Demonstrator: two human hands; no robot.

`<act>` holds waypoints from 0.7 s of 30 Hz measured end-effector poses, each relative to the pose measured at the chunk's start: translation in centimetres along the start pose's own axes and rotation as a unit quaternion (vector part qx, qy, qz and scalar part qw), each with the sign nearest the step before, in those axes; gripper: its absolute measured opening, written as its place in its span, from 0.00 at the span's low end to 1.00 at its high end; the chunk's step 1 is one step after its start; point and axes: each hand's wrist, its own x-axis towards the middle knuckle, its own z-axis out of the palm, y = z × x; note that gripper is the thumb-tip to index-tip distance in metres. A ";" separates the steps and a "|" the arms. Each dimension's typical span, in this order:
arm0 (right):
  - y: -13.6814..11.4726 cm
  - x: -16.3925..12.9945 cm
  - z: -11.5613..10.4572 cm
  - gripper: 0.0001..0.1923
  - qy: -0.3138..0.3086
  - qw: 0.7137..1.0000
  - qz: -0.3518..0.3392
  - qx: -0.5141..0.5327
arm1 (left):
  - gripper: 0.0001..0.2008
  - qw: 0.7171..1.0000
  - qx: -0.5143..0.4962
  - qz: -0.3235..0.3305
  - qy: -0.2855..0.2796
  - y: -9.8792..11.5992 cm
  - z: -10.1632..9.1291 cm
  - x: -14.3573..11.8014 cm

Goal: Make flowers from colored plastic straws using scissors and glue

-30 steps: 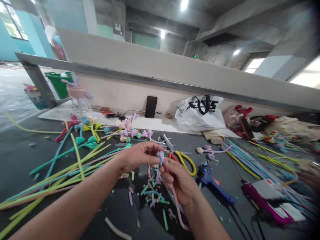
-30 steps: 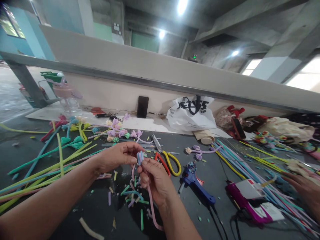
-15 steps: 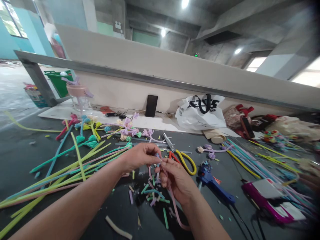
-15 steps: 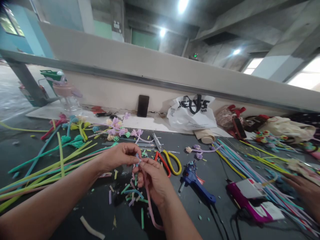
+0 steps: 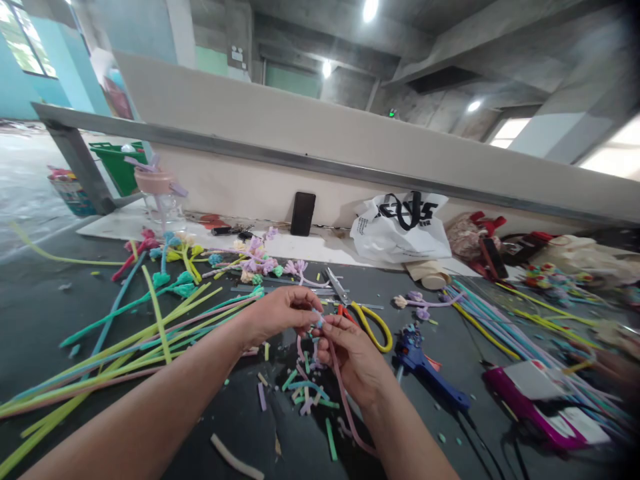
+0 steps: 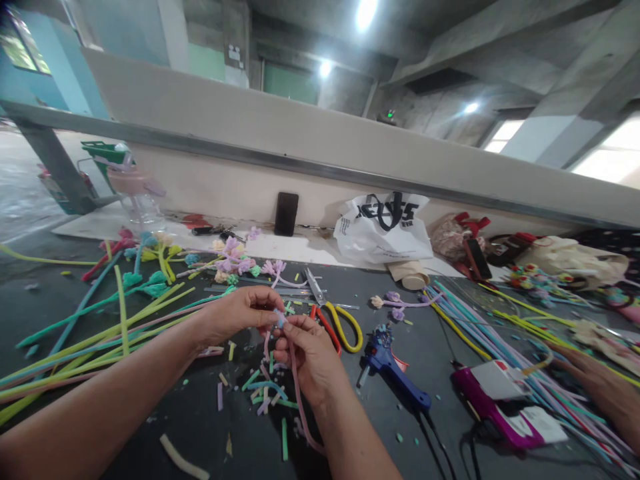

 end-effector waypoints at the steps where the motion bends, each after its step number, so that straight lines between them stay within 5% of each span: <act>1: 0.0 0.0 0.0 0.10 0.000 1.000 -0.001 -0.002 | 0.10 1.000 -0.010 -0.003 0.004 0.0 0.0 0.0; 12: 0.3 0.1 0.3 0.11 0.015 0.998 -0.035 -0.045 | 0.11 0.997 -0.071 -0.032 -0.008 -1.0 -0.6 0.1; 21: -0.4 0.0 0.1 0.11 0.030 0.998 0.003 0.053 | 0.16 0.993 -0.116 -0.005 -0.014 -1.1 -0.5 0.2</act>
